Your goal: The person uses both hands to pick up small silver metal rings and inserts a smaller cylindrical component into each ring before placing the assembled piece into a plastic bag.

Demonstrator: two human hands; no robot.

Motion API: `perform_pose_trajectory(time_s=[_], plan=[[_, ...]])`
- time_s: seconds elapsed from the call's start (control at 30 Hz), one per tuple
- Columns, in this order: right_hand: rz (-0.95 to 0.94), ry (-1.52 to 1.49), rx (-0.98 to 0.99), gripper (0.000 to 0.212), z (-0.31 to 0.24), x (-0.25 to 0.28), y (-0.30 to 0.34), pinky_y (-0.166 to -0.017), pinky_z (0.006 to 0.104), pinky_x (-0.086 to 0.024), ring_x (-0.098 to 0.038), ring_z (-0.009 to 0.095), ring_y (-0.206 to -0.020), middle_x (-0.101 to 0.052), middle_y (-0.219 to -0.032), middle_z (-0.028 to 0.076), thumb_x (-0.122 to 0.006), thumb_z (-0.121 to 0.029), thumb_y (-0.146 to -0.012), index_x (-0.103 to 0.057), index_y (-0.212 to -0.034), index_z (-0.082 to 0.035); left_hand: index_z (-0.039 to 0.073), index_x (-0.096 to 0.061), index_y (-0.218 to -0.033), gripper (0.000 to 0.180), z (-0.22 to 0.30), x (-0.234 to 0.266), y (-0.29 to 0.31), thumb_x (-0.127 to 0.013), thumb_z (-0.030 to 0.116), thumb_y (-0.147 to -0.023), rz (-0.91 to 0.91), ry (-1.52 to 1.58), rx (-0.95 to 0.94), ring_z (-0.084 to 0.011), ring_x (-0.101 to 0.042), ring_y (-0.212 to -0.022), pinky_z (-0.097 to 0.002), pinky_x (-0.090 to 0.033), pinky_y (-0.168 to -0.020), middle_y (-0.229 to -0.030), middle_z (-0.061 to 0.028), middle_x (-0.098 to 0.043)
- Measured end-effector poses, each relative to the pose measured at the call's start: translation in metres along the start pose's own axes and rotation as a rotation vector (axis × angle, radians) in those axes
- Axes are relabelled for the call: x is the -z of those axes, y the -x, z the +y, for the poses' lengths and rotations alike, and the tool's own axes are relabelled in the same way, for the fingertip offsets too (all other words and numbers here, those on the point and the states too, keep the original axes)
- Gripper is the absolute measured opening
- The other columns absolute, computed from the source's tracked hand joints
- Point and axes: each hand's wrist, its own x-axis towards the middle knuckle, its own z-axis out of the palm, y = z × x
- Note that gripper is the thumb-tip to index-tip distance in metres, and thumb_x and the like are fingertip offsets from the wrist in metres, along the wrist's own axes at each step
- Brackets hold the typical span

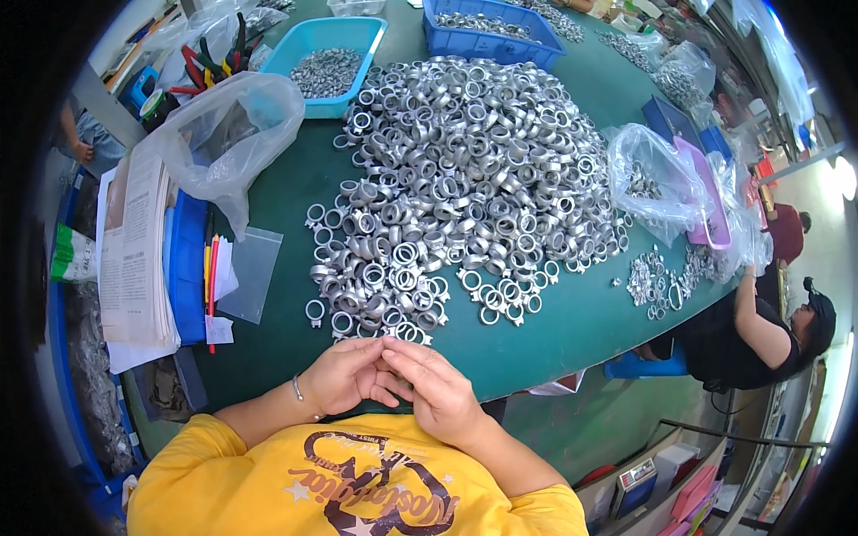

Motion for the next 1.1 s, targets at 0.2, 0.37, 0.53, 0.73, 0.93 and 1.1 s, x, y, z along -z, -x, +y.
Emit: perform_pose_trajectory(time_s=[0.2, 0.37, 0.53, 0.73, 0.93, 1.1], plan=[[0.203, 0.353, -0.256, 0.013, 0.028, 0.007, -0.027, -0.062, 0.0301, -0.048, -0.059, 0.023, -0.071, -0.059, -0.079, 0.015, -0.054, 0.006, -0.073, -0.058, -0.084, 0.002, 0.000, -0.053, -0.107, 0.023, -0.003, -0.001, 0.001, -0.040, 0.012, -0.092, 0.077, -0.140, -0.103, -0.0149, -0.060, -0.078, -0.0258, -0.051, -0.067, -0.089, -0.0084, -0.058], [0.129, 0.373, -0.435, 0.013, 0.044, 0.008, -0.035, -0.054, 0.0273, -0.046, -0.056, 0.017, -0.055, -0.057, -0.065, 0.010, -0.062, -0.002, -0.071, -0.060, -0.084, -0.002, 0.000, -0.054, -0.094, 0.011, -0.001, -0.003, 0.000, -0.049, 0.008, -0.088, 0.179, -0.164, -0.183, -0.0116, -0.057, -0.066, -0.0222, -0.049, -0.055, -0.083, -0.0081, -0.058], [0.161, -0.321, -0.769, 0.011, 0.032, 0.015, -0.031, -0.051, 0.0188, -0.043, -0.054, 0.007, -0.055, -0.061, -0.068, 0.003, -0.059, -0.002, -0.077, -0.061, -0.087, 0.003, 0.000, -0.054, -0.093, 0.010, -0.003, -0.005, 0.001, -0.053, 0.006, -0.085, 0.220, -0.300, -0.293, -0.0105, -0.056, -0.064, -0.0210, -0.048, -0.054, -0.081, -0.0075, -0.058], [0.041, -0.623, -0.834, 0.011, 0.020, 0.018, -0.024, -0.053, 0.0181, -0.044, -0.055, 0.008, -0.060, -0.061, -0.074, 0.004, -0.058, 0.001, -0.080, -0.058, -0.091, 0.004, -0.001, -0.055, -0.092, 0.011, -0.004, -0.005, 0.003, -0.056, 0.005, -0.083, 0.207, -0.329, -0.325, -0.0095, -0.056, -0.064, -0.0199, -0.047, -0.054, -0.079, -0.0061, -0.058], [0.048, -0.238, -0.379, 0.013, 0.017, -0.002, -0.007, -0.059, 0.0206, -0.049, -0.059, 0.010, -0.068, -0.060, -0.079, 0.007, -0.060, 0.007, -0.075, -0.059, -0.087, 0.003, 0.000, -0.057, -0.092, 0.011, -0.004, -0.007, 0.003, -0.058, 0.005, -0.082, 0.192, -0.377, -0.401, -0.0073, -0.054, -0.061, -0.0188, -0.046, -0.052, -0.078, -0.0037, -0.058], [0.085, -0.131, -0.248, 0.015, 0.016, -0.005, -0.008, -0.055, 0.0203, -0.048, -0.059, 0.012, -0.065, -0.060, -0.079, 0.009, -0.061, 0.009, -0.071, -0.060, -0.084, 0.002, -0.001, -0.059, -0.089, 0.010, -0.005, -0.006, 0.003, -0.059, 0.007, -0.082, 0.201, -0.421, -0.409, -0.0051, -0.053, -0.060, -0.0172, -0.046, -0.050, -0.077, -0.0028, -0.059]])
